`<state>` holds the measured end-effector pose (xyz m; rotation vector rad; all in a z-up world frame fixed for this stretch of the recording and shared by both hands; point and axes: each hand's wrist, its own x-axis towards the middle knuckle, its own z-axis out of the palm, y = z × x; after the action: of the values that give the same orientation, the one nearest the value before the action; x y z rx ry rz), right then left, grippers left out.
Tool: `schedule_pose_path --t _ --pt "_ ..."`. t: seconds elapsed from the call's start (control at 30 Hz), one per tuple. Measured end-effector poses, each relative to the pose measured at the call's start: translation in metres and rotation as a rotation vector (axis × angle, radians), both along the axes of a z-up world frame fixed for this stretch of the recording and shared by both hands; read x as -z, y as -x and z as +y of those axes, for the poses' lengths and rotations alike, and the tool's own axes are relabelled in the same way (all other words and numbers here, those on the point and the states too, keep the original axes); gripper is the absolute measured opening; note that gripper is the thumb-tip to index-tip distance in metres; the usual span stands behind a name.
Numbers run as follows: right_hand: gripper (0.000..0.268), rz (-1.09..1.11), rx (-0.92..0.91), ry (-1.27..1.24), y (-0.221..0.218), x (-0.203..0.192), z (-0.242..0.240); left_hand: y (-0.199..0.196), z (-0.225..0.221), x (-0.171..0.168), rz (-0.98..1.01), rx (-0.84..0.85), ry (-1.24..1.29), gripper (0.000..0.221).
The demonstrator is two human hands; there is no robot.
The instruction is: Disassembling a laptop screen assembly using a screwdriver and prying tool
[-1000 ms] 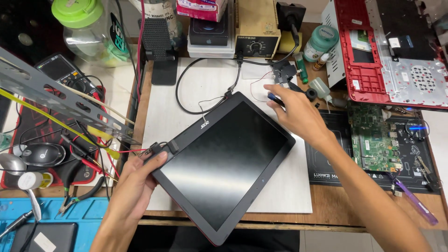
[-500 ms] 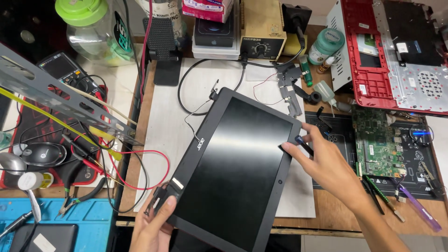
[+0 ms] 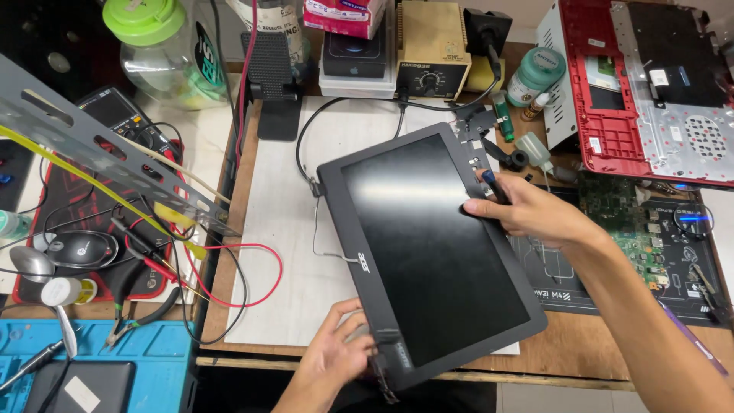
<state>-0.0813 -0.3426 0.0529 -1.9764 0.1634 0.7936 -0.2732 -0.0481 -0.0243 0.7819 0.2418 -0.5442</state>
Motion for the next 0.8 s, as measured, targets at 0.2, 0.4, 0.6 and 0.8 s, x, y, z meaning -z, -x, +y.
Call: schedule_pose_path --t 0.2,0.4,0.6,0.8 --pt "0.08 -0.125 -0.214 0.237 -0.029 0.014 0.024 -0.032 -0.016 -0.022 0.246 -0.086 -0.201 0.019" --pt "0.045 -0.361 -0.29 0.337 -0.047 0.027 0.044 -0.033 -0.026 -0.012 0.236 -0.195 -0.095 0.015" --pt "0.042 -0.648 -0.254 0.43 -0.03 0.004 0.039 -0.042 -0.033 -0.019 0.38 -0.35 -0.092 0.027" --pt "0.037 -0.643 -0.045 0.429 0.024 -0.046 0.007 -0.056 -0.042 -0.026 0.479 -0.352 -0.201 0.119"
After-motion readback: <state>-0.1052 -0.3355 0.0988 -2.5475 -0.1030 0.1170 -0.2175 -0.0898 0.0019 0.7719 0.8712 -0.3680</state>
